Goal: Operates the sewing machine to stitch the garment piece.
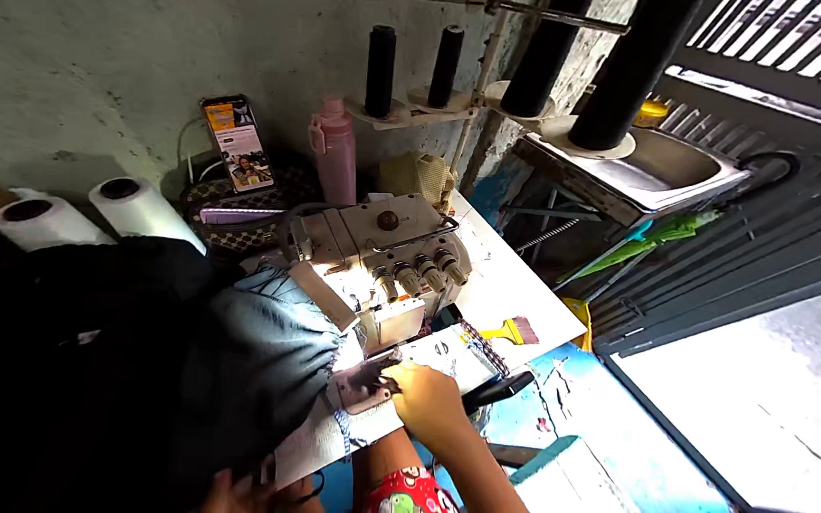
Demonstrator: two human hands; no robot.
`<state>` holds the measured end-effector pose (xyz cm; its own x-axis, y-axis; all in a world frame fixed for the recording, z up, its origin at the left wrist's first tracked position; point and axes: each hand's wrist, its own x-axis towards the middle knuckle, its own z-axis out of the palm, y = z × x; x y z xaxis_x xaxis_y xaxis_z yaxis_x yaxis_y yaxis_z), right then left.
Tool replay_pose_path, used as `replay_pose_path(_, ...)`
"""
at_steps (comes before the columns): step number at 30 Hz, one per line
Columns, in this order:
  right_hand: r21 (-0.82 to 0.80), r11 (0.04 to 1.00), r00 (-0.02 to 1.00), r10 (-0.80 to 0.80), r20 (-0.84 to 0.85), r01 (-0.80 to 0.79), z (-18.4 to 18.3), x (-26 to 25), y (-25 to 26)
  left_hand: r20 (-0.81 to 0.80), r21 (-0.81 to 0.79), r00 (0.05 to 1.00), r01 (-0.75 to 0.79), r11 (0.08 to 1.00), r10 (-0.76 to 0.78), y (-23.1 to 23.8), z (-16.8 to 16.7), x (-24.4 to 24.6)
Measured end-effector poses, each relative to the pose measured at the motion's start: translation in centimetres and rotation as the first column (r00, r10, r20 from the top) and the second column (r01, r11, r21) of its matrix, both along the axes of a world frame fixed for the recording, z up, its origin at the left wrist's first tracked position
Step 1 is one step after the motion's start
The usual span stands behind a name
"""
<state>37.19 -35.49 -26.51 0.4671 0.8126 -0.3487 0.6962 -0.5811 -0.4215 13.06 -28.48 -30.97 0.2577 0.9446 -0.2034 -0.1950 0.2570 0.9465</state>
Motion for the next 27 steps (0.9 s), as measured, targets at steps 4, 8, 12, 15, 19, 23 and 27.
replay_pose_path(4,0.481,0.876,0.988,-0.108,0.112,0.042,-1.3,-0.3,-3.0,-0.021,0.68,0.967,-0.172,0.712,0.254,5.4,6.2,1.5)
replay_pose_path(8,0.629,0.777,0.989,-0.107,0.103,0.019,-1.6,-1.6,-3.1,-0.592,0.75,0.791,0.468,0.467,0.157,12.2,6.2,5.3)
replay_pose_path(12,0.736,0.676,0.992,-0.074,0.098,-0.022,-2.9,-1.5,-3.0,-0.303,0.951,0.866,0.25,0.181,0.397,12.0,0.6,5.2)
replay_pose_path(15,0.806,0.592,0.998,-0.044,0.052,-0.016,-3.7,-2.1,-2.3,-0.297,0.955,0.801,0.266,0.135,0.52,10.9,-0.5,3.9)
replay_pose_path(19,0.89,0.455,0.999,0.041,-0.009,-0.011,-4.1,-3.5,0.0,-0.436,0.897,0.737,0.404,0.181,0.516,9.9,0.5,3.6)
replay_pose_path(23,0.941,0.339,0.999,0.04,-0.006,-0.008,-4.3,-4.6,1.9,-0.415,0.868,0.695,0.496,0.027,0.587,8.3,5.0,-0.8)
replay_pose_path(27,0.973,0.213,0.996,-0.008,0.089,-0.085,-4.4,-5.8,4.0,-0.365,0.842,0.705,0.529,-0.107,0.608,7.5,7.0,-3.0)
